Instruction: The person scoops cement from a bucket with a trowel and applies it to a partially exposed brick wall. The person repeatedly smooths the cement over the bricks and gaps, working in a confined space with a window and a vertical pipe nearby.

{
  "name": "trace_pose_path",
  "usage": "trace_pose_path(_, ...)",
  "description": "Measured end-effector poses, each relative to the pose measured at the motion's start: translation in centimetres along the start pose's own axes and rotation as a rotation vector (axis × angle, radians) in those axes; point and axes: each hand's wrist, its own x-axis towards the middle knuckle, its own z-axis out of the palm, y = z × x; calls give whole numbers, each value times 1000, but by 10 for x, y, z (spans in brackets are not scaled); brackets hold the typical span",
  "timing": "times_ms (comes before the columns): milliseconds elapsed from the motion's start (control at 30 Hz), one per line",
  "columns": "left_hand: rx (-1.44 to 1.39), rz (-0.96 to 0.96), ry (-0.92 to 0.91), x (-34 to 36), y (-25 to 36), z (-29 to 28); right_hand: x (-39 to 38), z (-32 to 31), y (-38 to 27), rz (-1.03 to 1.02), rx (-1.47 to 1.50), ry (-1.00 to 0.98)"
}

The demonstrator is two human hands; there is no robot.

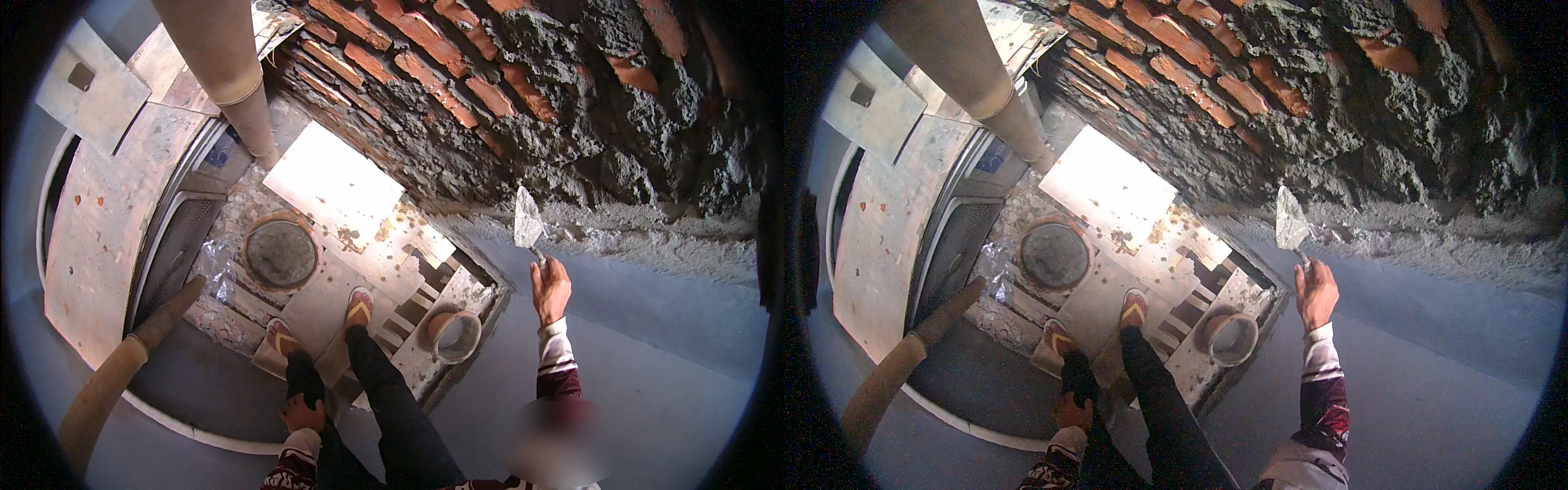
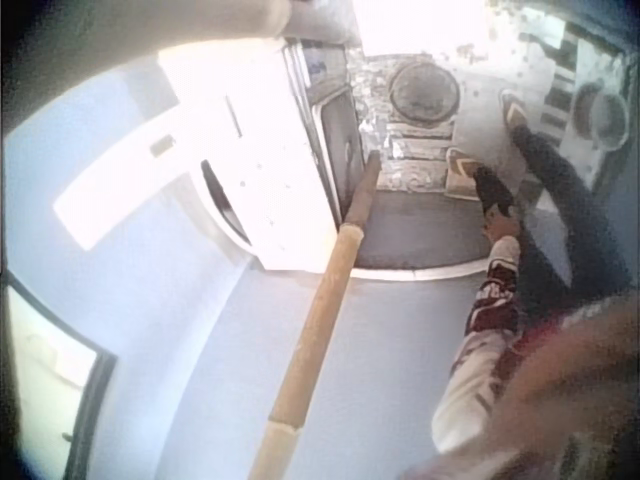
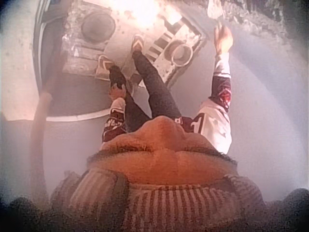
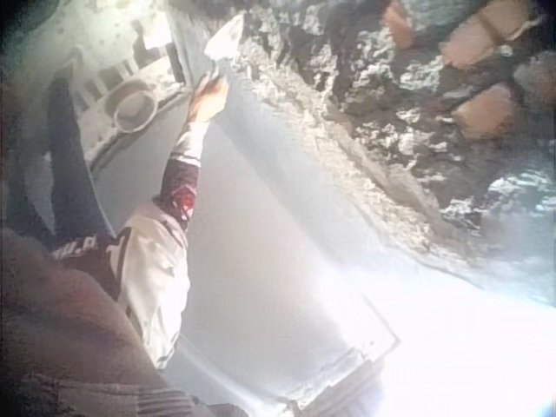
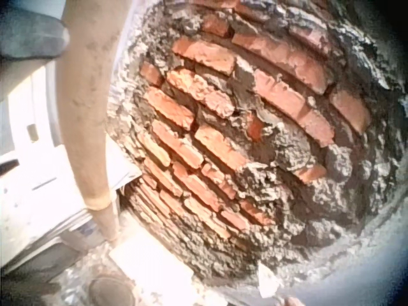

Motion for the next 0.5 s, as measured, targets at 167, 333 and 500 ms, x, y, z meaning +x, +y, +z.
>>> trace_pose_path(167,47,13,27,2,-3,1,-26,-18,-38,27,400,-374)
trace_pose_path(333,-2,34,16,3,-3,-2,-11,-53,-89,-54,766,-912)
trace_pose_path(500,39,19,-14,3,-7,-3,44,-58,-54,355,522,-377)
